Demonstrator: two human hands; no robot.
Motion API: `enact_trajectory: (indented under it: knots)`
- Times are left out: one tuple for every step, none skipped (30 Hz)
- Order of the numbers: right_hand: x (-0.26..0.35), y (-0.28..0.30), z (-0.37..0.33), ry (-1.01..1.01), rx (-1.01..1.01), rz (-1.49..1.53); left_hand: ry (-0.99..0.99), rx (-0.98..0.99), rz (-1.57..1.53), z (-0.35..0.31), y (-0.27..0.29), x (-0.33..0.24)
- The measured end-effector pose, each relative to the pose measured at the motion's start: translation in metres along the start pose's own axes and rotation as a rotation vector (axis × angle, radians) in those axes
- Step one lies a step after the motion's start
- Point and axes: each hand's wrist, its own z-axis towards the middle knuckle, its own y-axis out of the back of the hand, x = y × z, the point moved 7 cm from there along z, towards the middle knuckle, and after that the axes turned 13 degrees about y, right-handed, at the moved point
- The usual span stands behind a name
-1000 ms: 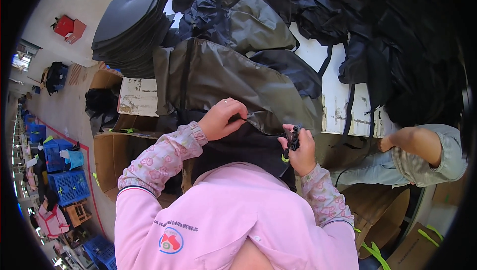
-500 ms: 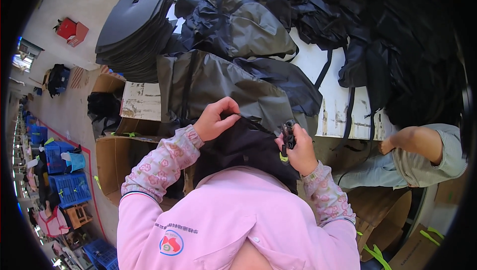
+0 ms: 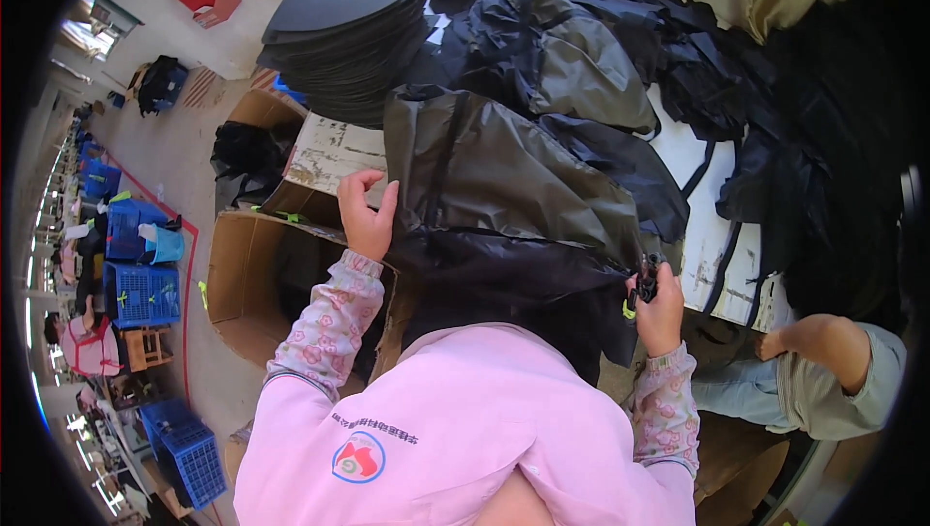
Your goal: The recorder uses scissors to trim or inspect black fabric components at a workstation, later sorting through various pre-cut fabric pieces.
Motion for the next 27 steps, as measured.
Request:
enact_trajectory:
  knots:
    - [-0.007, -0.004, -0.002, -0.004, -0.006, 0.027, 0.011, -0.016, 0.012, -0.008, 0.006, 0.017]
    - [-0.010, -0.008, -0.003, 0.010, 0.003, 0.032, 0.229, 0.034, -0.048, -0.017, 0.006, 0.048]
    - [-0.013, -0.011, -0.003, -0.009, -0.001, 0.064, 0.450, 0.082, -0.112, -0.032, 0.006, 0.077]
    - [-0.014, -0.013, -0.002, -0.029, -0.006, 0.094, 0.582, 0.223, -0.156, -0.048, -0.002, 0.099]
    - [-0.013, -0.014, -0.001, -0.001, -0.006, 0.093, 0.639, 0.311, -0.229, -0.065, -0.010, 0.101]
    - [-0.012, -0.014, -0.002, 0.013, -0.002, 0.101, 0.683, 0.390, -0.299, -0.078, -0.016, 0.095]
    - [-0.015, -0.015, -0.003, 0.002, -0.001, 0.115, 0.766, 0.487, -0.378, -0.085, -0.022, 0.094]
    - [-0.015, -0.017, -0.003, -0.011, 0.004, 0.121, 0.853, 0.589, -0.465, -0.092, -0.029, 0.093]
    - [-0.016, -0.019, -0.004, -0.005, 0.010, 0.120, 0.904, 0.504, -0.724, -0.093, -0.033, 0.079]
    - [-0.019, -0.021, -0.006, -0.003, 0.028, 0.081, 0.907, 0.497, -0.727, -0.087, -0.029, 0.071]
    - [-0.022, -0.022, -0.007, -0.001, 0.043, 0.043, 1.031, 0.514, -1.199, -0.083, -0.032, 0.059]
    - [-0.024, -0.023, -0.009, 0.005, 0.043, 0.043, 1.124, 0.513, -1.681, -0.080, -0.034, 0.049]
    - [-0.029, -0.024, -0.012, -0.014, 0.060, 0.021, 1.097, 0.582, -1.759, -0.077, -0.034, 0.053]
    - [-0.031, -0.027, -0.014, -0.029, 0.076, 0.002, 1.089, 0.577, -1.761, -0.076, -0.033, 0.056]
    - [-0.031, -0.030, -0.016, -0.037, 0.069, 0.009, 1.037, 0.582, -1.797, -0.072, -0.032, 0.056]
    - [-0.031, -0.031, -0.017, -0.030, 0.067, 0.012, 0.984, 0.589, -1.832, -0.069, -0.031, 0.056]
    - [-0.030, -0.033, -0.019, -0.032, 0.065, 0.008, 0.977, 0.583, -1.831, -0.069, -0.033, 0.060]
    - [-0.028, -0.034, -0.019, -0.034, 0.063, 0.005, 0.908, 0.678, -1.915, -0.069, -0.035, 0.059]
    - [-0.027, -0.035, -0.020, -0.047, 0.080, -0.005, 0.835, 0.772, -1.994, -0.070, -0.037, 0.058]
    - [-0.026, -0.036, -0.020, -0.040, 0.081, -0.001, 0.829, 0.766, -1.992, -0.073, -0.043, 0.070]
    - [-0.025, -0.037, -0.020, -0.039, 0.089, -0.003, 0.932, 0.602, -1.908, -0.076, -0.049, 0.092]
    - [-0.024, -0.039, -0.020, -0.037, 0.098, -0.004, 1.027, 0.438, -1.816, -0.081, -0.053, 0.114]
    - [-0.023, -0.037, -0.022, -0.043, 0.101, -0.006, 1.035, 0.441, -1.815, -0.078, -0.052, 0.095]
    - [-0.022, -0.036, -0.023, -0.055, 0.105, -0.012, 1.086, 0.470, -1.838, -0.070, -0.047, 0.057]
    - [-0.020, -0.037, -0.023, -0.056, 0.112, -0.013, 1.129, 0.487, -1.861, -0.066, -0.042, 0.036]
    - [-0.019, -0.039, -0.023, -0.050, 0.118, -0.007, 1.126, 0.475, -1.858, -0.066, -0.042, 0.038]
    - [-0.020, -0.041, -0.023, -0.043, 0.130, 0.004, 1.110, 0.506, -1.879, -0.066, -0.042, 0.040]
